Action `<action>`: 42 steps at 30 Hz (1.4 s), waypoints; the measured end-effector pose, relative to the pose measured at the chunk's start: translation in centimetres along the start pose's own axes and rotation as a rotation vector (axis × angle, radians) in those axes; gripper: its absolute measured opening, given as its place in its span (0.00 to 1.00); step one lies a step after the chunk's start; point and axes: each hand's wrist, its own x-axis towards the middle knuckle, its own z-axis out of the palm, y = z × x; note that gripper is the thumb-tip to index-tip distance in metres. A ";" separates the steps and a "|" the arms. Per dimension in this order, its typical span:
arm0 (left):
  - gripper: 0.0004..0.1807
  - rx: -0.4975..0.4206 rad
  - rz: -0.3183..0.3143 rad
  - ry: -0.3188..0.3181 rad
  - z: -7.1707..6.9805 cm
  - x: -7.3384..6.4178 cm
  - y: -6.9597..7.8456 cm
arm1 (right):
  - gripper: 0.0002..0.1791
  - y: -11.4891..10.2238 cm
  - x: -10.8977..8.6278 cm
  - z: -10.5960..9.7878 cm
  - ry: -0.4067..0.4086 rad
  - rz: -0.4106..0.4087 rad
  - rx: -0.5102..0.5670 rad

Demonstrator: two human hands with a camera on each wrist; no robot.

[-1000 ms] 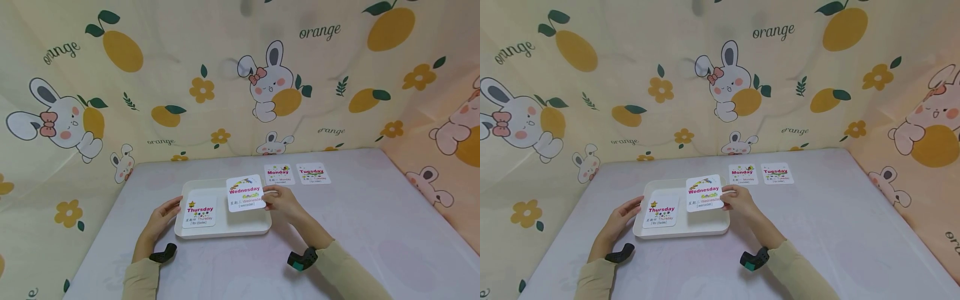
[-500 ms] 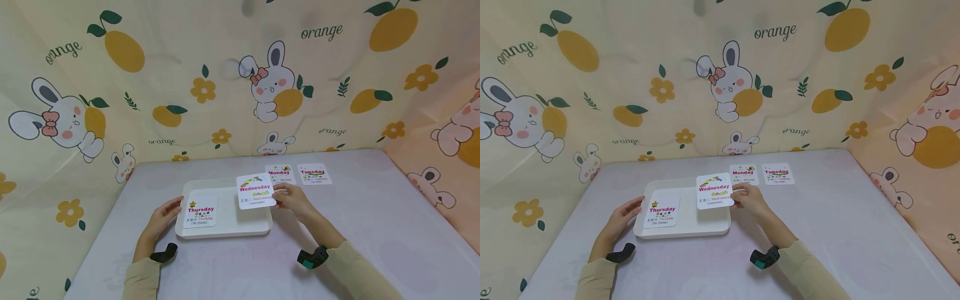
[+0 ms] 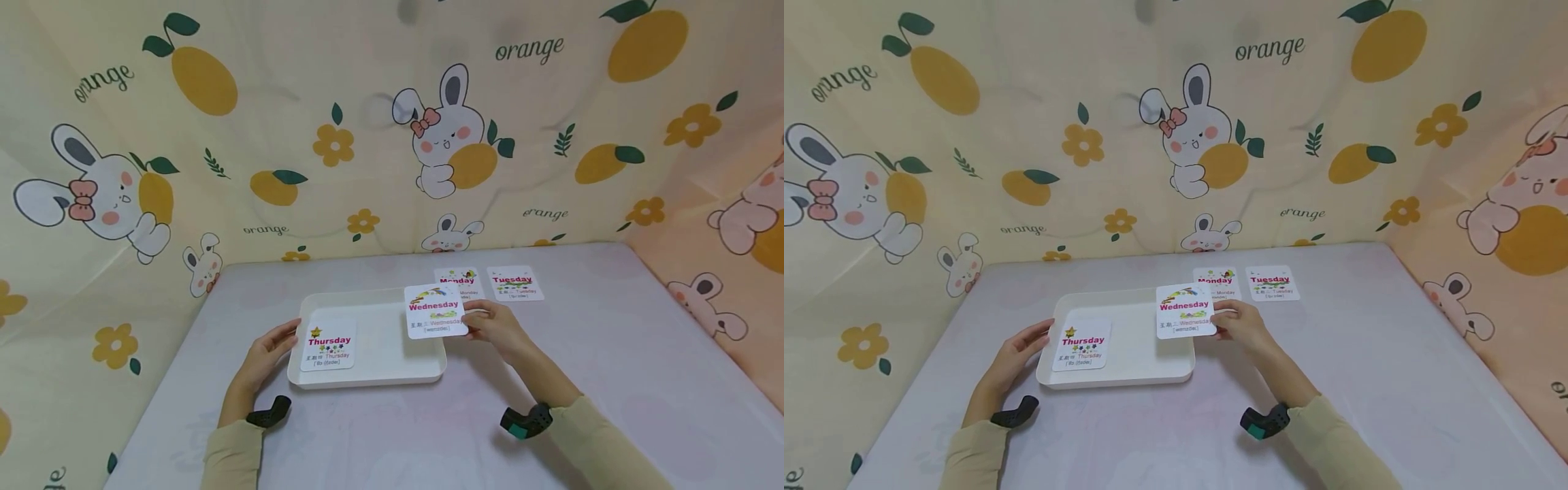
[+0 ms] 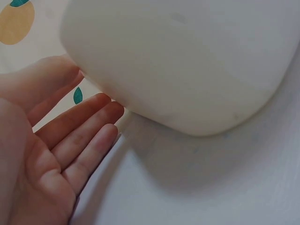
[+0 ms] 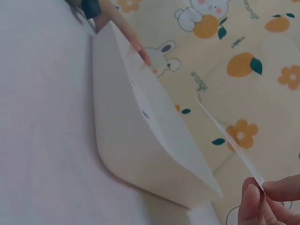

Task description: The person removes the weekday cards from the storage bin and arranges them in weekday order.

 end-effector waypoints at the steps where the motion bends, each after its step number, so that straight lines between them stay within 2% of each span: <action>1: 0.30 -0.003 0.001 -0.001 0.0 0.0 0.0 | 0.23 0.0 0.0 -0.2 0.005 0.003 -0.002; 12: 0.30 0.007 0.005 0.004 0.1 -0.1 0.0 | 0.27 0.0 -0.4 -2.7 0.010 0.016 0.012; 23: 0.31 0.007 0.010 0.006 0.0 0.0 -0.2 | 0.30 -0.2 -0.4 -5.6 0.014 0.031 -0.052; 30: 0.31 -0.007 0.027 0.004 0.1 0.0 -0.3 | 0.31 -0.4 -0.4 -7.1 0.014 0.037 -0.010; 42: 0.31 0.009 0.001 0.014 0.2 -0.1 0.0 | 0.34 -0.3 -0.7 -9.6 0.019 0.072 -0.037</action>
